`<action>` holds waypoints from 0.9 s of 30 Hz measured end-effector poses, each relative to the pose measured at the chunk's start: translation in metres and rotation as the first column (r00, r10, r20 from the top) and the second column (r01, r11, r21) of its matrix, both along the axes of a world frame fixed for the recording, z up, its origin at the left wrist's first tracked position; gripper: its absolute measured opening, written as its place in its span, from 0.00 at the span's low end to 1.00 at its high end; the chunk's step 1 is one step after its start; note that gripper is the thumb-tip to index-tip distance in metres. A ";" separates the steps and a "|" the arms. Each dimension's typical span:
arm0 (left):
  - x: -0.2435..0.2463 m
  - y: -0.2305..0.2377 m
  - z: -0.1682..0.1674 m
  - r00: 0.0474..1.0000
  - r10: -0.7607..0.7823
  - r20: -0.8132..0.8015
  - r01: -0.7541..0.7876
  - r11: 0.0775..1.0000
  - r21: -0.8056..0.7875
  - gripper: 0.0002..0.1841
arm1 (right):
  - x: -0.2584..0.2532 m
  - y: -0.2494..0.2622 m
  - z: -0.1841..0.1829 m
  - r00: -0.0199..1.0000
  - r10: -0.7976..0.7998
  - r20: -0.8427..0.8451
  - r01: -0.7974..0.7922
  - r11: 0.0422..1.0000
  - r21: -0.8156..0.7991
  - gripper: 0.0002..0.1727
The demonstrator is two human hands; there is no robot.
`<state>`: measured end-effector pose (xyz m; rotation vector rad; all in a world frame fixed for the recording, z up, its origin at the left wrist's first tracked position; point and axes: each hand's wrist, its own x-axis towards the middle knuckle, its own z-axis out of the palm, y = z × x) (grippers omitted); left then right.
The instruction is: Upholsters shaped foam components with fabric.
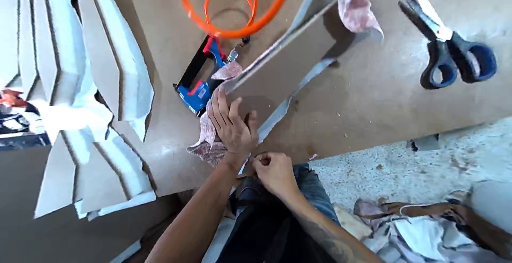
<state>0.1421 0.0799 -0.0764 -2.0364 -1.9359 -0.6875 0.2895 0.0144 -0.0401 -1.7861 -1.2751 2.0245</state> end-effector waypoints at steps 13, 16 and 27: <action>-0.008 0.023 0.030 0.958 0.202 0.204 -0.146 0.954 -0.262 0.24 | -0.013 0.013 0.029 0.979 -0.201 -0.022 0.202 0.967 0.157 0.23; -0.010 0.030 0.037 0.942 0.282 0.183 -0.205 0.913 -0.353 0.30 | -0.009 0.028 0.028 0.980 -0.101 -0.173 0.108 0.994 0.027 0.20; -0.006 0.032 -0.004 0.984 0.177 -0.029 -0.179 0.980 -0.087 0.39 | -0.032 0.054 -0.005 0.997 0.070 -0.015 -0.068 0.994 0.084 0.15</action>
